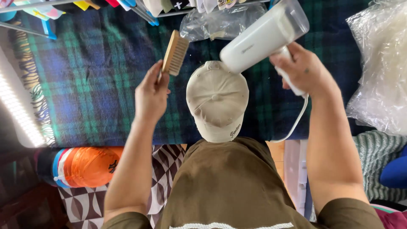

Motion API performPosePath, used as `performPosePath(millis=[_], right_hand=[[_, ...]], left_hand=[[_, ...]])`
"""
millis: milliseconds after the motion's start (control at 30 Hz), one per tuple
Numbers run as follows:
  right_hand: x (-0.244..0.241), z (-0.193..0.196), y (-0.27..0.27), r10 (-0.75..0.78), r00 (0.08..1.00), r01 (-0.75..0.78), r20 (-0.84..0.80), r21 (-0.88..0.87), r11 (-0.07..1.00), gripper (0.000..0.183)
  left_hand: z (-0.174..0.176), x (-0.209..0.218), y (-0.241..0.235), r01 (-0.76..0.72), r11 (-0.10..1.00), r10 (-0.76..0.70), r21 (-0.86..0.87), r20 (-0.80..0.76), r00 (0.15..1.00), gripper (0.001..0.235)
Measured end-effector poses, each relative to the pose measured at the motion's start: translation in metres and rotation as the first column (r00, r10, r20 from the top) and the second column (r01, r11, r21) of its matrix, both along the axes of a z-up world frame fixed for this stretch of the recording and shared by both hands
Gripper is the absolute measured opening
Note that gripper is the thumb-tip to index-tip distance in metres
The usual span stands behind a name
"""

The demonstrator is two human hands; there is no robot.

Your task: The person uses a hairdryer to blow air onto a white baseball cap held in their lap. They then use a wooden brush to scrub the cap's surface while continuing to apply heat with the hairdryer.

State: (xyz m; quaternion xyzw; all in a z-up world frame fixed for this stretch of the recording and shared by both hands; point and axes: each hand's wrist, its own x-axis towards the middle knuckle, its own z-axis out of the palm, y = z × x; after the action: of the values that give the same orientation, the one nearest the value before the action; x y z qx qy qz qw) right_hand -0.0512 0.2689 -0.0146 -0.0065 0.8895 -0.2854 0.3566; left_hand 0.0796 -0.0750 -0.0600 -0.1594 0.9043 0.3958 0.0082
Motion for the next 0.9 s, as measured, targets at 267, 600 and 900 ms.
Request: performPosePath(millis=[267, 600, 900], right_hand=[[0.069, -0.175, 0.08, -0.47, 0.825, 0.564, 0.313, -0.5, 0.658, 0.041], [0.099, -0.043, 0.092, -0.177, 0.918, 0.045, -0.354, -0.352, 0.935, 0.04], [0.034, 0.02, -0.023, 0.548, 0.442, -0.523, -0.71, 0.292, 0.801, 0.046]], left_hand=[[-0.092, 0.071, 0.068, -0.404, 0.704, 0.485, 0.584, 0.021, 0.874, 0.053], [-0.093, 0.082, 0.077, -0.435, 0.712, 0.48, 0.551, 0.07, 0.874, 0.059], [-0.096, 0.084, 0.074, -0.373, 0.747, 0.442, 0.55, 0.008, 0.897, 0.061]])
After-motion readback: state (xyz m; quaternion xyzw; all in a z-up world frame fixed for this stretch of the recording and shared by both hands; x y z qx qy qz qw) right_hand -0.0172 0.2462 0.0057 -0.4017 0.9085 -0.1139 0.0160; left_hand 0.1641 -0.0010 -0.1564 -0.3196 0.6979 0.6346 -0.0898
